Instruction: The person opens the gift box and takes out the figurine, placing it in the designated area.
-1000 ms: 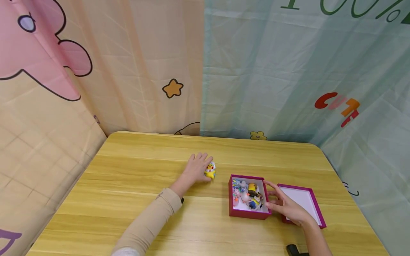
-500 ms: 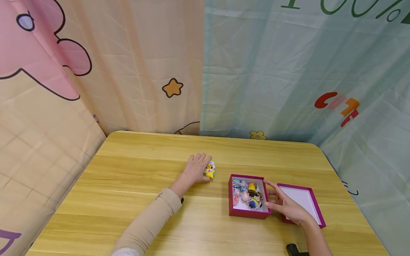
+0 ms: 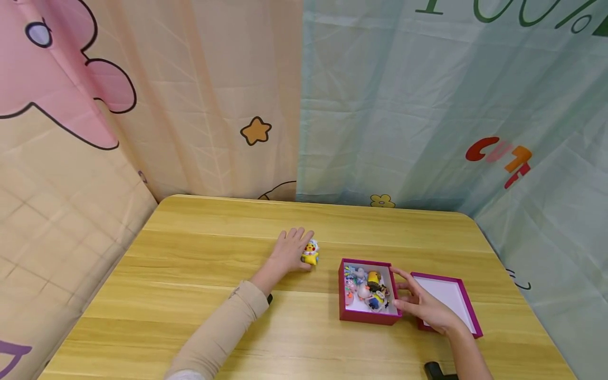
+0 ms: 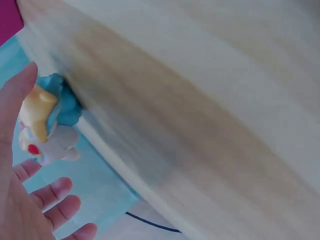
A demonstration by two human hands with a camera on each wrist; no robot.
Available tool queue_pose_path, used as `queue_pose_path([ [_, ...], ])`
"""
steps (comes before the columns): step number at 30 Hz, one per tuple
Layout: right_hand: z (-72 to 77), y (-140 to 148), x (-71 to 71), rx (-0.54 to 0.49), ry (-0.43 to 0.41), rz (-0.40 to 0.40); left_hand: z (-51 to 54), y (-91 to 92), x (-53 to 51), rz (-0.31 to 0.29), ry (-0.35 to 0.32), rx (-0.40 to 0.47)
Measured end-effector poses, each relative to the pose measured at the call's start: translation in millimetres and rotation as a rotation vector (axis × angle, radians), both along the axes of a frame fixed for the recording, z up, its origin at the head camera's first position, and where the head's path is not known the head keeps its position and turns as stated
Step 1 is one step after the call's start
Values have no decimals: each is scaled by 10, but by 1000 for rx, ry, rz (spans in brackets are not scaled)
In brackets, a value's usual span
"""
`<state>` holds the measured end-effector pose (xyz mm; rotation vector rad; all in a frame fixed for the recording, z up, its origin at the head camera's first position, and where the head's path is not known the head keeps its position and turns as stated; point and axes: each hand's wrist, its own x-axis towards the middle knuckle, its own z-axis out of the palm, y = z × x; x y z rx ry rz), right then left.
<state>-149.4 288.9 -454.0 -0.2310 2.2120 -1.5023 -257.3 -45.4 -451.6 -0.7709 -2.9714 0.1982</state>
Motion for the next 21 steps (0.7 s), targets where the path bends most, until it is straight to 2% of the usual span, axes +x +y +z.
queue_pose_path([
  [3,-1,1,0,2,1,-1,57,9,23,-9,14,37],
  [7,1,2,-2,2,-1,-1,197,39,71,-36,23,75],
  [11,-2,7,-2,1,-2,-1,363,104,150,-73,17,63],
  [14,-7,13,-1,-2,-1,1,446,187,213,-115,36,50],
  [21,-13,11,-2,-5,1,2,477,438,349,-246,105,49],
])
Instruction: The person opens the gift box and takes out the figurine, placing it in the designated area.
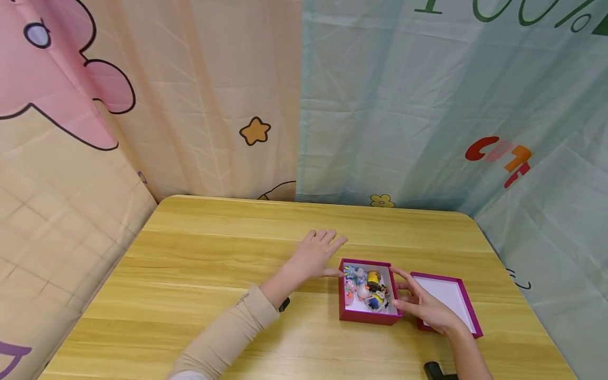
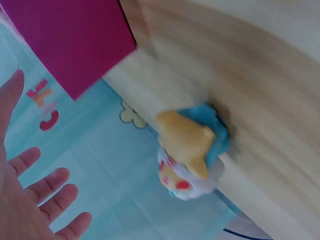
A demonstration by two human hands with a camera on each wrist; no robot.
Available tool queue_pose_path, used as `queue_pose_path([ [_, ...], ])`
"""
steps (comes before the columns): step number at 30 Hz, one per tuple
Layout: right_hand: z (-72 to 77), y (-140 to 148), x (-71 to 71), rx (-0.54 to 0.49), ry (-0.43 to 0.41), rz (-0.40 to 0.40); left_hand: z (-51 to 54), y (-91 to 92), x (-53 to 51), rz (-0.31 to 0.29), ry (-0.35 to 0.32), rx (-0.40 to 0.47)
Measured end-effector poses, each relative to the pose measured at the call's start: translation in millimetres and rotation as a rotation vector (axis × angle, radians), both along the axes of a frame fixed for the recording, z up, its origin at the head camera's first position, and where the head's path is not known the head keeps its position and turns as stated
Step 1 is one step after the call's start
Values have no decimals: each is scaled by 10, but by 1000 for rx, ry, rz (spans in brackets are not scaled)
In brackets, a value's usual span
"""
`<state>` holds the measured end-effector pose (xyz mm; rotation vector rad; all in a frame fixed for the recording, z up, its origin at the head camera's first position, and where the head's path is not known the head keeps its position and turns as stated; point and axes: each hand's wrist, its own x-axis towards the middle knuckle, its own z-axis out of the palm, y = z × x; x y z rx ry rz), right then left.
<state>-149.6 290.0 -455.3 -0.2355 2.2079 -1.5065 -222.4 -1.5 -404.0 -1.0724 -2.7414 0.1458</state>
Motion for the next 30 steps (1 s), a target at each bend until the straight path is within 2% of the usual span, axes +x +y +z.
queue_pose_path([
  [4,1,-7,-3,4,-2,-4,-23,130,83,-77,34,0],
  [9,5,-10,-3,16,-5,-12,-65,266,158,-130,34,-15],
  [20,12,-7,-1,-23,0,18,-233,534,217,-261,77,-105],
  [22,11,-6,-2,-33,-2,25,-247,567,226,-273,96,-131],
  [30,2,-1,-6,-58,3,39,-336,712,264,-270,54,-233],
])
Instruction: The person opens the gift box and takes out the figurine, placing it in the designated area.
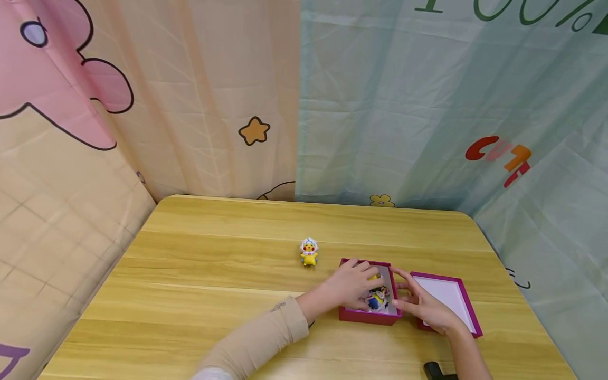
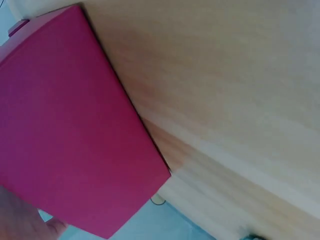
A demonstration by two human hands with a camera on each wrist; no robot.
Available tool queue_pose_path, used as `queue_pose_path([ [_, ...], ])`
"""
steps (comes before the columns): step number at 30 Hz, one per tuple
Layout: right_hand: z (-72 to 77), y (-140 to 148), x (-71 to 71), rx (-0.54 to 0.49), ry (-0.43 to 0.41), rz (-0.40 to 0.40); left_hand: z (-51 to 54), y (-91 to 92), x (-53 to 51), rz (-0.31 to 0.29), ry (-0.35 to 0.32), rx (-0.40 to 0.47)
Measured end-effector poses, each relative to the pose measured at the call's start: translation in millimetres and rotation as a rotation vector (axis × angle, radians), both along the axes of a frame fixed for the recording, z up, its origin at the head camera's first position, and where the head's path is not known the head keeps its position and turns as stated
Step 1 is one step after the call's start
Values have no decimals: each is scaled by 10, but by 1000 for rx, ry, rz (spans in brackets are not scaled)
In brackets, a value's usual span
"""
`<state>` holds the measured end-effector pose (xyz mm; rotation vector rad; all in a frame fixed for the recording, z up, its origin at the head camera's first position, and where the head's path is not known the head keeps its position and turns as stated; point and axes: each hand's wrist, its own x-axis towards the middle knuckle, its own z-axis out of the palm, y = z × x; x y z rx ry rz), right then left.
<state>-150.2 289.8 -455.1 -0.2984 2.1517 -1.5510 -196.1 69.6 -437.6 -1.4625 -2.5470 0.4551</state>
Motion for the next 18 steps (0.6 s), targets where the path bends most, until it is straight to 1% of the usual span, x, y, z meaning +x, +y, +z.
queue_pose_path([
  [5,2,0,1,3,-4,-1,-38,47,18,-4,20,-31],
  [13,16,-9,3,11,-8,-5,-73,86,15,4,-18,-44],
  [18,16,-13,4,17,-10,-7,-101,105,19,16,3,-59],
])
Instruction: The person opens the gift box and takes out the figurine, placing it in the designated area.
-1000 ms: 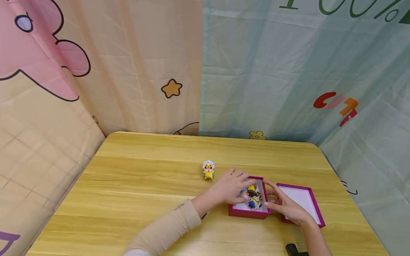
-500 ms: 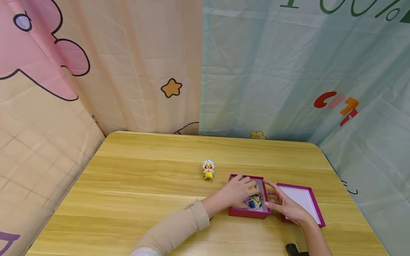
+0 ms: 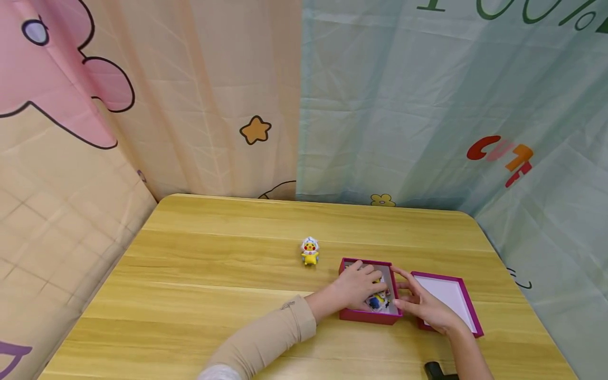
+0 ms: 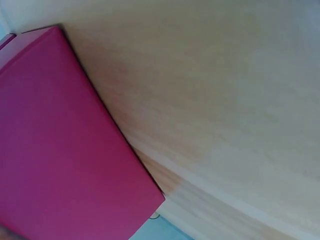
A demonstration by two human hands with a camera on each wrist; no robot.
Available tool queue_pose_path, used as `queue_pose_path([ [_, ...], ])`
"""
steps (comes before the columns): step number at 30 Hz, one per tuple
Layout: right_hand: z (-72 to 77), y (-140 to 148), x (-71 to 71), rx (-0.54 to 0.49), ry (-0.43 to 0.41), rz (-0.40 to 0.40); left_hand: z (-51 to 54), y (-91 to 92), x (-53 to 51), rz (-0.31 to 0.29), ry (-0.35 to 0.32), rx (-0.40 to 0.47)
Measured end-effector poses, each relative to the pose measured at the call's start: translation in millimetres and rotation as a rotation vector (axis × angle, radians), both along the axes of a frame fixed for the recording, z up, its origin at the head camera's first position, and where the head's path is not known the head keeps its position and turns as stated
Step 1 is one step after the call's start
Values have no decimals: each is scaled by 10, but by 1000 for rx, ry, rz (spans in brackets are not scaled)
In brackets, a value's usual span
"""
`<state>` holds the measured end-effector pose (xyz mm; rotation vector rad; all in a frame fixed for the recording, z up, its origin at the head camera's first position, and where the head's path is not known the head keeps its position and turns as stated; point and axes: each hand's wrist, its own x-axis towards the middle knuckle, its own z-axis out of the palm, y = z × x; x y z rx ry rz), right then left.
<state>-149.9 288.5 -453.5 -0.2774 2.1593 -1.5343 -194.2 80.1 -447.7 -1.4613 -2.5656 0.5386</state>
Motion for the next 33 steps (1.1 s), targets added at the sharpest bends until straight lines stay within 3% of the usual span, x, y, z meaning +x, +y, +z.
queue_pose_path([
  [10,-2,5,6,14,2,-7,-37,49,-4,28,-1,-14],
  [27,-19,26,0,-13,8,15,-57,59,-3,7,25,4],
  [33,-15,21,0,-5,8,10,-40,53,0,0,-6,23],
])
